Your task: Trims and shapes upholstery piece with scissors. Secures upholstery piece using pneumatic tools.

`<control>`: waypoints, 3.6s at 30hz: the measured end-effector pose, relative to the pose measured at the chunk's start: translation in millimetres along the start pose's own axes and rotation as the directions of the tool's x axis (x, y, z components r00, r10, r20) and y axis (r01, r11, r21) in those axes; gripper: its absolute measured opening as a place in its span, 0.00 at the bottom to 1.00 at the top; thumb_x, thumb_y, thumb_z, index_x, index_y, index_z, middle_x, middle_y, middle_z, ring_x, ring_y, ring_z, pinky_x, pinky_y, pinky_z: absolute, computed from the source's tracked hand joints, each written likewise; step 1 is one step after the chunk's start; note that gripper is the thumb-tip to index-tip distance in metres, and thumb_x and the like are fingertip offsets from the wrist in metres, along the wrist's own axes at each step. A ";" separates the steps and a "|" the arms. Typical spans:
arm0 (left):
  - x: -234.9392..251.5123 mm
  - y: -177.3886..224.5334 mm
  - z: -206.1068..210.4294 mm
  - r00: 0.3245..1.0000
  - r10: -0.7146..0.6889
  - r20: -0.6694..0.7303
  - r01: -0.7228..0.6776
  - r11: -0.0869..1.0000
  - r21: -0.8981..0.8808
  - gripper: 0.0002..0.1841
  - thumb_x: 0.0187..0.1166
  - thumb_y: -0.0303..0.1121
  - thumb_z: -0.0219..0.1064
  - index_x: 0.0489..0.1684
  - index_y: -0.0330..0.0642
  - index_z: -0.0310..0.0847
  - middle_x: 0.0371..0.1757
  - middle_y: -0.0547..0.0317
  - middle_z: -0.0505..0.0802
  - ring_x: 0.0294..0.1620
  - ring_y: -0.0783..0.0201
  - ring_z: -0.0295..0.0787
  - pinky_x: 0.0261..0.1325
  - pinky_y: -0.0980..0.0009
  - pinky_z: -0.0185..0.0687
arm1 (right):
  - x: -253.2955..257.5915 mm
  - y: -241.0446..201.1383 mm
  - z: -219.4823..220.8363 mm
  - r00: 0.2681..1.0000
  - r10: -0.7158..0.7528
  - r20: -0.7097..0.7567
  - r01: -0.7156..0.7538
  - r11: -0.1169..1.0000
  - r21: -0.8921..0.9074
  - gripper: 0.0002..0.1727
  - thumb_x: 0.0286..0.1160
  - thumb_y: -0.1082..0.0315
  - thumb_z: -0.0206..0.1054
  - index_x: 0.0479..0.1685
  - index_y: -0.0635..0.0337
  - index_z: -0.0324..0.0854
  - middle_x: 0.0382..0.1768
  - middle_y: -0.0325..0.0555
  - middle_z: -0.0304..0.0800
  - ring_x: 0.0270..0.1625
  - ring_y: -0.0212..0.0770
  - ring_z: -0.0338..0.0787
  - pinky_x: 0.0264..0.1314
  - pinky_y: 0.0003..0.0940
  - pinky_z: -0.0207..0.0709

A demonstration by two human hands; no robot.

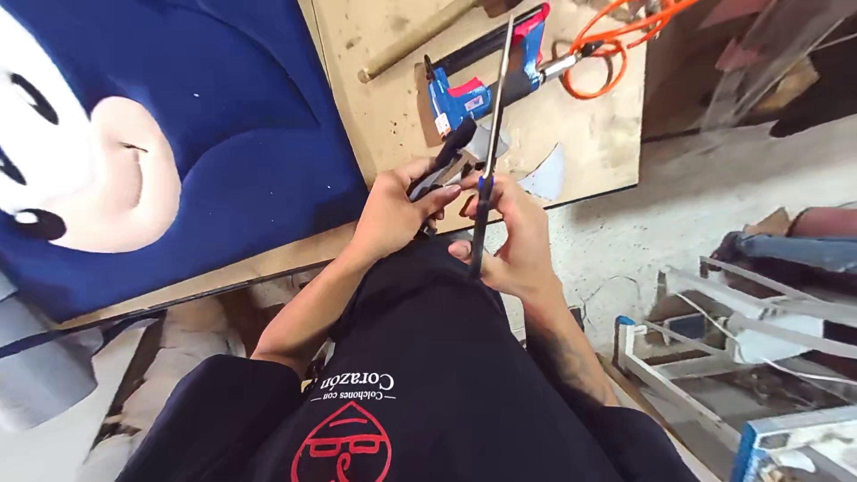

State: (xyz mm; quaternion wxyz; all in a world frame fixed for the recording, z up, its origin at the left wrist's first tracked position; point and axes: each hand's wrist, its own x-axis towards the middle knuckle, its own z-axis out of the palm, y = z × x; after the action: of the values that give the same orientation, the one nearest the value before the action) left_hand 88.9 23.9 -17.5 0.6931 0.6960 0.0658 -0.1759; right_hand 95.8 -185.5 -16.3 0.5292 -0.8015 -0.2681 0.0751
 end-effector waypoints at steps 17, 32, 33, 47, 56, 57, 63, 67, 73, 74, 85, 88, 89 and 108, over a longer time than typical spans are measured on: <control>-8.2 32.9 -14.6 0.991 0.103 -0.088 -0.134 0.839 -0.527 0.13 0.93 0.33 0.54 0.60 0.36 0.81 0.46 0.53 0.88 0.35 0.67 0.84 0.38 0.72 0.85 | -52.8 -45.1 0.7 0.947 0.171 0.271 -0.306 0.731 0.610 0.28 0.76 0.40 0.70 0.41 0.60 0.80 0.38 0.42 0.84 0.42 0.35 0.86 0.43 0.30 0.82; -15.2 50.1 -14.9 0.980 0.161 -0.115 -0.198 0.776 -0.599 0.11 0.93 0.34 0.55 0.51 0.35 0.81 0.40 0.53 0.85 0.34 0.65 0.84 0.38 0.70 0.86 | -46.5 -53.6 5.5 0.950 0.223 0.219 -0.313 0.700 0.642 0.21 0.80 0.48 0.71 0.39 0.60 0.80 0.36 0.40 0.83 0.35 0.29 0.82 0.34 0.24 0.77; -15.1 49.4 -14.8 0.978 0.163 -0.129 -0.208 0.784 -0.584 0.11 0.92 0.33 0.55 0.52 0.35 0.81 0.41 0.53 0.86 0.35 0.65 0.84 0.39 0.69 0.87 | -46.1 -53.5 5.2 0.955 0.202 0.218 -0.296 0.708 0.641 0.22 0.79 0.47 0.72 0.39 0.60 0.79 0.36 0.40 0.83 0.35 0.30 0.82 0.34 0.24 0.77; -13.2 44.7 -20.6 0.986 0.117 -0.119 -0.163 0.825 -0.541 0.15 0.94 0.34 0.50 0.64 0.36 0.77 0.51 0.53 0.86 0.44 0.66 0.85 0.48 0.70 0.86 | -40.1 -53.0 -0.4 0.946 0.213 0.244 -0.323 0.688 0.650 0.20 0.80 0.49 0.71 0.39 0.60 0.80 0.34 0.38 0.83 0.33 0.29 0.81 0.31 0.23 0.75; -8.1 39.2 -24.3 0.989 0.139 -0.051 -0.144 0.823 -0.550 0.24 0.97 0.41 0.37 0.66 0.32 0.74 0.68 0.38 0.85 0.62 0.47 0.90 0.58 0.52 0.91 | -40.9 -56.0 -3.5 0.928 0.234 0.290 -0.370 0.657 0.657 0.20 0.80 0.50 0.71 0.39 0.60 0.80 0.33 0.38 0.83 0.30 0.27 0.80 0.29 0.21 0.72; -7.1 39.1 -23.2 0.988 0.141 -0.068 -0.156 0.823 -0.547 0.25 0.97 0.41 0.37 0.64 0.31 0.75 0.66 0.36 0.86 0.60 0.46 0.91 0.57 0.51 0.92 | -41.0 -56.2 -3.0 0.930 0.235 0.283 -0.367 0.654 0.661 0.20 0.80 0.50 0.71 0.39 0.60 0.80 0.33 0.39 0.83 0.30 0.28 0.80 0.29 0.21 0.73; -6.3 34.2 -21.8 0.963 0.233 -0.133 -0.268 0.830 -0.489 0.23 0.96 0.39 0.39 0.50 0.30 0.77 0.54 0.36 0.90 0.55 0.45 0.93 0.59 0.50 0.91 | -41.9 -55.7 -4.0 0.928 0.263 0.263 -0.372 0.638 0.674 0.19 0.81 0.50 0.70 0.37 0.59 0.79 0.31 0.38 0.82 0.30 0.30 0.81 0.29 0.24 0.75; -9.5 37.7 -22.4 0.963 0.248 -0.104 -0.265 0.807 -0.528 0.23 0.96 0.38 0.39 0.44 0.32 0.77 0.50 0.37 0.92 0.55 0.46 0.94 0.60 0.51 0.92 | -42.0 -57.6 -3.0 0.921 0.280 0.270 -0.389 0.636 0.667 0.19 0.81 0.50 0.70 0.38 0.59 0.80 0.31 0.38 0.83 0.31 0.30 0.82 0.30 0.25 0.76; -13.5 41.1 -23.8 0.965 0.244 -0.092 -0.254 0.801 -0.542 0.23 0.96 0.38 0.38 0.42 0.33 0.78 0.49 0.40 0.93 0.53 0.50 0.95 0.58 0.56 0.93 | -42.2 -58.6 -1.0 0.923 0.273 0.270 -0.384 0.631 0.674 0.18 0.81 0.52 0.70 0.39 0.59 0.80 0.32 0.38 0.83 0.31 0.29 0.82 0.30 0.24 0.76; -14.8 41.4 -24.3 0.965 0.245 -0.093 -0.256 0.803 -0.539 0.23 0.96 0.38 0.38 0.43 0.33 0.78 0.48 0.40 0.93 0.52 0.51 0.95 0.57 0.57 0.93 | -42.5 -58.9 -0.7 0.922 0.277 0.272 -0.387 0.632 0.671 0.18 0.81 0.52 0.70 0.38 0.59 0.80 0.32 0.38 0.83 0.30 0.29 0.82 0.29 0.23 0.76; -21.0 43.2 -27.8 0.954 0.274 -0.121 -0.297 0.805 -0.514 0.23 0.95 0.38 0.40 0.41 0.32 0.79 0.43 0.43 0.91 0.48 0.51 0.94 0.55 0.55 0.93 | -44.2 -60.3 2.9 0.934 0.260 0.244 -0.356 0.643 0.678 0.15 0.81 0.57 0.72 0.40 0.60 0.81 0.33 0.38 0.84 0.32 0.28 0.82 0.31 0.22 0.75; -22.1 44.2 -28.4 0.948 0.298 -0.109 -0.311 0.806 -0.504 0.23 0.95 0.38 0.40 0.41 0.32 0.78 0.43 0.42 0.91 0.48 0.52 0.94 0.54 0.56 0.93 | -45.3 -59.7 2.5 0.934 0.255 0.249 -0.356 0.657 0.664 0.14 0.81 0.57 0.72 0.39 0.60 0.80 0.32 0.38 0.83 0.31 0.27 0.81 0.30 0.21 0.74; -22.5 44.5 -28.8 0.948 0.299 -0.105 -0.310 0.806 -0.504 0.23 0.95 0.38 0.40 0.41 0.33 0.78 0.44 0.42 0.92 0.48 0.51 0.94 0.55 0.55 0.93 | -45.6 -59.5 2.0 0.934 0.253 0.252 -0.357 0.665 0.656 0.15 0.81 0.56 0.71 0.38 0.59 0.79 0.32 0.37 0.83 0.31 0.27 0.81 0.30 0.21 0.74; -28.3 46.2 -33.9 0.945 0.312 -0.098 -0.318 0.808 -0.497 0.21 0.94 0.37 0.42 0.36 0.36 0.78 0.37 0.47 0.90 0.44 0.52 0.93 0.56 0.52 0.92 | -47.8 -55.1 2.3 0.946 0.217 0.240 -0.323 0.653 0.685 0.14 0.79 0.57 0.73 0.37 0.58 0.79 0.33 0.38 0.83 0.32 0.29 0.83 0.32 0.24 0.77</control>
State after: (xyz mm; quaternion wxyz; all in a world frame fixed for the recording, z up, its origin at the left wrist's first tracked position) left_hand 83.3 60.2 34.8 0.8702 0.4918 -0.0024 -0.0311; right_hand 35.3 -191.6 23.8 0.7620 -0.5556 -0.1305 0.3060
